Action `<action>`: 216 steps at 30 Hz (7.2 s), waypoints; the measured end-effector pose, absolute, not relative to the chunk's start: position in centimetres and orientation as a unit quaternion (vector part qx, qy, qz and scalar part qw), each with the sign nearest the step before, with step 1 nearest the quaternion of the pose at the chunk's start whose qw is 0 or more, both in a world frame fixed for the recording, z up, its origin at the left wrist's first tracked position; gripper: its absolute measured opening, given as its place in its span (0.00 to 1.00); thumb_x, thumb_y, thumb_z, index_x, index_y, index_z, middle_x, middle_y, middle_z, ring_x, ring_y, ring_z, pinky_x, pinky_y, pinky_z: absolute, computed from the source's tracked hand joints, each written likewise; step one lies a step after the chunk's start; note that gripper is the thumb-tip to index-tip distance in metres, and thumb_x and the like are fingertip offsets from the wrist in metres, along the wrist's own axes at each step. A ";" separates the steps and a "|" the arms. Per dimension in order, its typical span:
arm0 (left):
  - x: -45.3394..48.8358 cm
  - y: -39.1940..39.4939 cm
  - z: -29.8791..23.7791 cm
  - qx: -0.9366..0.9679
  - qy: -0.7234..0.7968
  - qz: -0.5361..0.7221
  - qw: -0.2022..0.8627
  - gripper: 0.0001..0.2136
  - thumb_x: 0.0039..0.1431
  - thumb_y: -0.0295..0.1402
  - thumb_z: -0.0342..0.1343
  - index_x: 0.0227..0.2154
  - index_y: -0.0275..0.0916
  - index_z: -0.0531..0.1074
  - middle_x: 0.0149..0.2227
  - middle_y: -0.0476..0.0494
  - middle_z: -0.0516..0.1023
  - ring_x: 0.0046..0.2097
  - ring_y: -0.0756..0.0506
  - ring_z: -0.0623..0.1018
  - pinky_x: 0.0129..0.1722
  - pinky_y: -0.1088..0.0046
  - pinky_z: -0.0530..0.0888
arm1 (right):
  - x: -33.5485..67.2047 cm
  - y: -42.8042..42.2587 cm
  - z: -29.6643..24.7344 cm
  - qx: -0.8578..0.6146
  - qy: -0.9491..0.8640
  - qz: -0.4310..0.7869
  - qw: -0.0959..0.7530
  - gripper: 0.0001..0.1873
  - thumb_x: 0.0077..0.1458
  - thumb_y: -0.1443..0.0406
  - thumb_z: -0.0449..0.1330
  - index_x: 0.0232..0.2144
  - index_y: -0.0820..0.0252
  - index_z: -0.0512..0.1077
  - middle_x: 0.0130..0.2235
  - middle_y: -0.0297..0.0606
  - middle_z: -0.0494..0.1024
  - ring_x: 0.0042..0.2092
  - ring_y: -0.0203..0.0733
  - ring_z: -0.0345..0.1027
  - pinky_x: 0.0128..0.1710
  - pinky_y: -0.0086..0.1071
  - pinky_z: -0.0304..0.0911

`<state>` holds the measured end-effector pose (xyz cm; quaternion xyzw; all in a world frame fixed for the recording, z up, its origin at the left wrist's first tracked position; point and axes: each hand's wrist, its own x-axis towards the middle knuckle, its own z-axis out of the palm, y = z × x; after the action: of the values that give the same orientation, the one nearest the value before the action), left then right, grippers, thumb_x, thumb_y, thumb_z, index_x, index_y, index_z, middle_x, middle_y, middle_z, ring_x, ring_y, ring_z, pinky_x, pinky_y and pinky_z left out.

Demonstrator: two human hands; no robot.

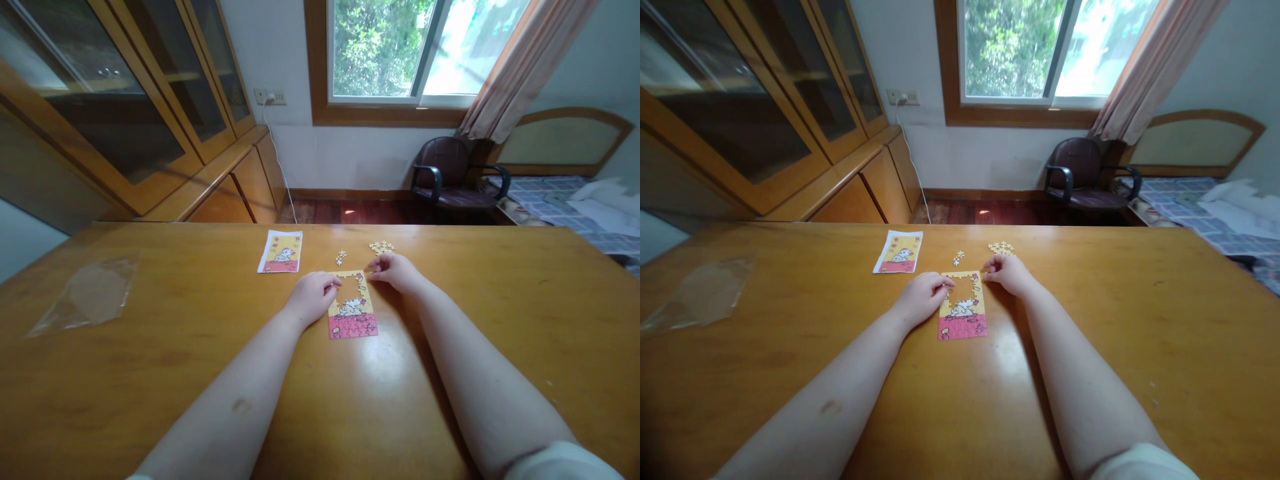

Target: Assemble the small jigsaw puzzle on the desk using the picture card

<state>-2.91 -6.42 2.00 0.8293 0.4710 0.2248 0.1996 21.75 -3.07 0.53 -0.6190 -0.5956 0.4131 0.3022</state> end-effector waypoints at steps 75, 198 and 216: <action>-3.0 -6.0 0.7 0.812 0.533 0.201 0.129 0.16 0.56 0.37 0.53 0.47 0.41 0.72 0.57 0.38 0.67 0.61 0.38 0.63 0.62 0.51 0.57 | 16.8 -5.5 0.3 -0.535 -0.822 0.132 0.147 0.29 0.60 0.53 0.51 0.62 0.52 0.59 0.64 0.40 0.59 0.64 0.54 0.46 0.62 0.52 0.39; -2.7 -6.8 1.4 0.859 0.460 0.111 0.198 0.22 0.51 0.47 0.58 0.48 0.46 0.71 0.63 0.41 0.59 0.66 0.37 0.55 0.65 0.49 0.48 | 18.8 -7.7 1.2 -0.410 -0.880 0.134 0.199 0.10 0.59 0.63 0.57 0.33 0.57 0.77 0.37 0.40 0.79 0.39 0.40 0.71 0.44 0.34 0.61; -2.6 -6.9 1.5 0.856 0.462 0.116 0.203 0.21 0.52 0.45 0.58 0.47 0.45 0.71 0.63 0.41 0.60 0.66 0.36 0.55 0.65 0.49 0.48 | 18.4 -7.7 1.1 -0.432 -0.871 0.110 0.204 0.10 0.60 0.65 0.55 0.35 0.58 0.77 0.38 0.41 0.78 0.41 0.41 0.69 0.46 0.34 0.60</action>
<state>-2.61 -6.90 1.48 0.8556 0.4617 0.1162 0.2033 18.40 -7.75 1.08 -0.4321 -0.8714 0.1100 0.2044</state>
